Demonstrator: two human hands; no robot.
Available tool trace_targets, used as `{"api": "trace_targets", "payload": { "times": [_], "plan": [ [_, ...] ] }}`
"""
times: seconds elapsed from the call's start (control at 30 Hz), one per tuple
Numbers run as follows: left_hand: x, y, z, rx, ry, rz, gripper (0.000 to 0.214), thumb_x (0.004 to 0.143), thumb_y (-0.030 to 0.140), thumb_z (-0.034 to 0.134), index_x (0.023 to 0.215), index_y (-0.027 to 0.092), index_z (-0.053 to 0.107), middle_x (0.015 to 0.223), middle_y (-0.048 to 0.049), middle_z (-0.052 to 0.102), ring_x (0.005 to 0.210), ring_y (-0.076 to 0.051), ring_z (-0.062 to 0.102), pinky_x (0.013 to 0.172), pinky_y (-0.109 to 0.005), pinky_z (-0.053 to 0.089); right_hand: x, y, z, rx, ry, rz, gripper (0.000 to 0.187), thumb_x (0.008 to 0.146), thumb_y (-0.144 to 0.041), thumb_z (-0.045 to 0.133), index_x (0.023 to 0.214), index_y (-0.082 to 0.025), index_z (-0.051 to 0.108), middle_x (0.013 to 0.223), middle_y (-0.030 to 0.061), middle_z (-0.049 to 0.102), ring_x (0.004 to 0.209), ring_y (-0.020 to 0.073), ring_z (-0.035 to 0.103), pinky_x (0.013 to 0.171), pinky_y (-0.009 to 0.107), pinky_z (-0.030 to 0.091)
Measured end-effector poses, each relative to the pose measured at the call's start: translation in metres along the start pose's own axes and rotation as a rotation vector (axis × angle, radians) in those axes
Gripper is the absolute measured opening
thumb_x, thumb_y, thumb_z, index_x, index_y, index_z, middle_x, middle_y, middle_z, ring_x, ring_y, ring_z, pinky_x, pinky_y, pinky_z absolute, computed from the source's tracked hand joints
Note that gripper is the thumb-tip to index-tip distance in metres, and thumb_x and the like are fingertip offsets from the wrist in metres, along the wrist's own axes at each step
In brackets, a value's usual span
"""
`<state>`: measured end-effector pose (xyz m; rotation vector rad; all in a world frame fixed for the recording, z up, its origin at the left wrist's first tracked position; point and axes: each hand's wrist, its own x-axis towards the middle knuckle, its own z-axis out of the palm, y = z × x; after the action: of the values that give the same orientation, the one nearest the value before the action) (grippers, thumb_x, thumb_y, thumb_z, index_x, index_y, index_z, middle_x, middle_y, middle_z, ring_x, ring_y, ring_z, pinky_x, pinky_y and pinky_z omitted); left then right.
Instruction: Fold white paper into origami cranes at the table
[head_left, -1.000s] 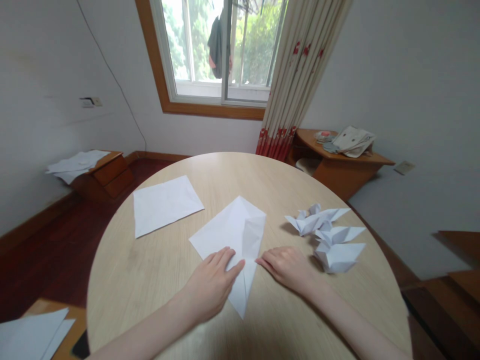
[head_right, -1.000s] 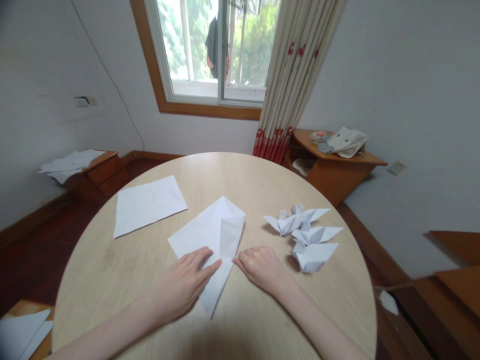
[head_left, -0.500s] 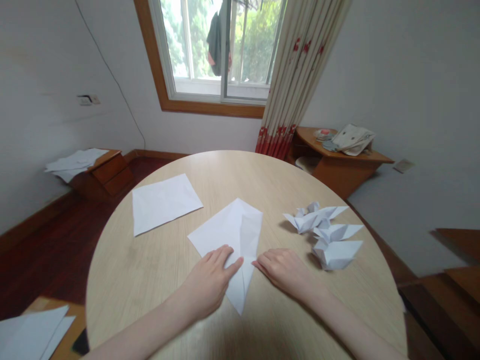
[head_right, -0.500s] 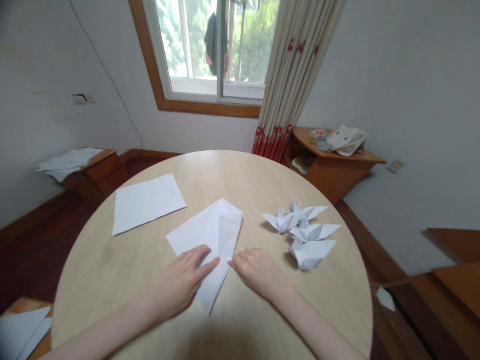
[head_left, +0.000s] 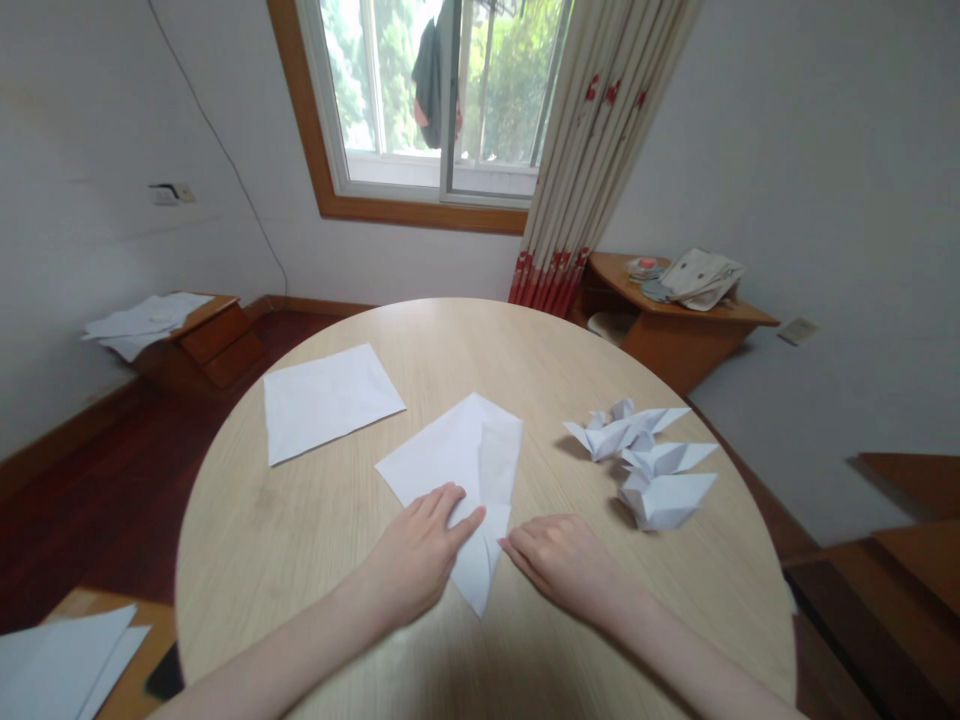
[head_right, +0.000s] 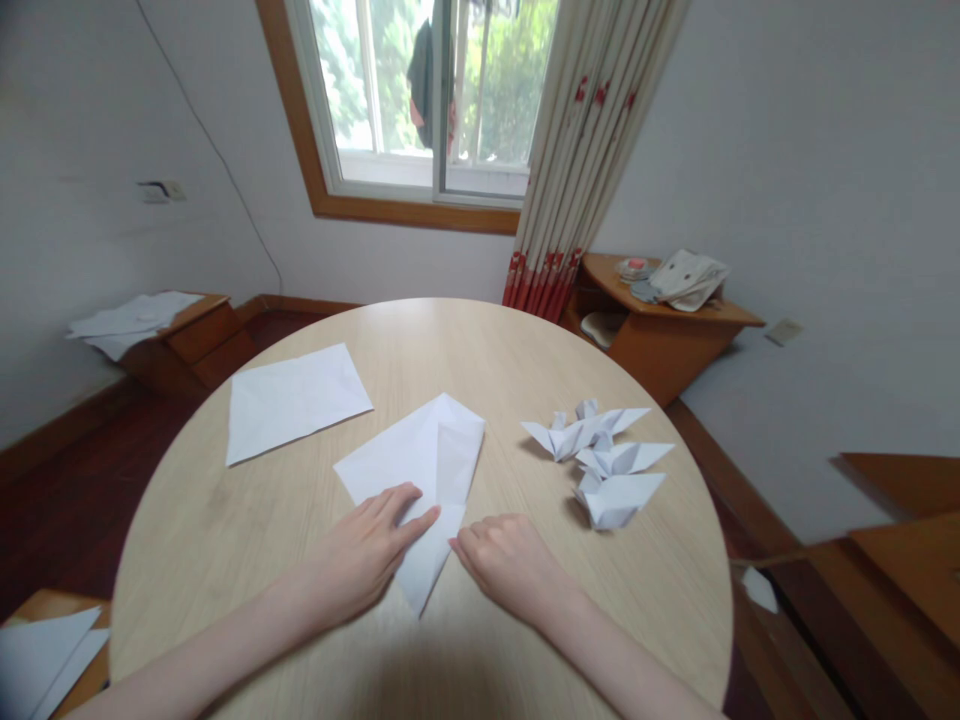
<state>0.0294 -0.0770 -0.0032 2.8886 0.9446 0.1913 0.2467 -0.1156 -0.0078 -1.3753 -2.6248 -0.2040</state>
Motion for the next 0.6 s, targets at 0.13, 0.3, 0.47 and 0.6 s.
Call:
{"api": "trace_targets", "payload": {
  "times": [0.13, 0.3, 0.47, 0.6],
  "plan": [
    [0.0, 0.0, 0.001, 0.009, 0.004, 0.005, 0.054, 0.083, 0.001, 0.046, 0.135, 0.015, 0.046, 0.131, -0.021, 0.046, 0.12, -0.032, 0.046, 0.094, -0.047, 0.046, -0.003, -0.008, -0.004, 0.011, -0.023, 0.014, 0.033, 0.096, -0.02, 0.046, 0.066, -0.017, 0.06, 0.059, 0.0028, 0.067, 0.052, 0.0172, 0.063, 0.05, 0.03, 0.025],
    [0.0, -0.001, 0.001, -0.003, 0.021, 0.012, 0.051, 0.085, 0.002, 0.044, 0.134, 0.015, 0.047, 0.129, -0.0208, 0.047, 0.118, -0.031, 0.048, 0.093, -0.046, 0.046, -0.005, -0.012, -0.004, 0.01, -0.04, 0.04, 0.033, 0.096, -0.021, 0.044, 0.068, -0.017, 0.06, 0.06, 0.0028, 0.066, 0.053, 0.017, 0.062, 0.05, 0.03, 0.027],
    [0.0, -0.002, 0.001, -0.008, 0.064, 0.024, 0.039, 0.093, 0.014, 0.044, 0.131, 0.017, 0.048, 0.125, -0.0174, 0.05, 0.114, -0.029, 0.05, 0.09, -0.044, 0.048, -0.007, -0.023, -0.002, -0.013, 0.035, 0.091, 0.031, 0.094, -0.017, 0.044, 0.067, -0.018, 0.058, 0.059, 0.0035, 0.064, 0.056, 0.0183, 0.06, 0.054, 0.029, 0.032],
    [0.001, 0.003, 0.0, 0.027, 0.059, 0.005, 0.035, 0.095, 0.023, 0.047, 0.129, 0.016, 0.049, 0.124, -0.0161, 0.051, 0.111, -0.029, 0.05, 0.088, -0.043, 0.049, -0.01, -0.038, -0.004, 0.022, 0.113, 0.236, 0.021, 0.091, -0.016, 0.044, 0.076, -0.017, 0.059, 0.071, 0.0066, 0.063, 0.067, 0.0222, 0.059, 0.06, 0.032, 0.041]
  ]
}}
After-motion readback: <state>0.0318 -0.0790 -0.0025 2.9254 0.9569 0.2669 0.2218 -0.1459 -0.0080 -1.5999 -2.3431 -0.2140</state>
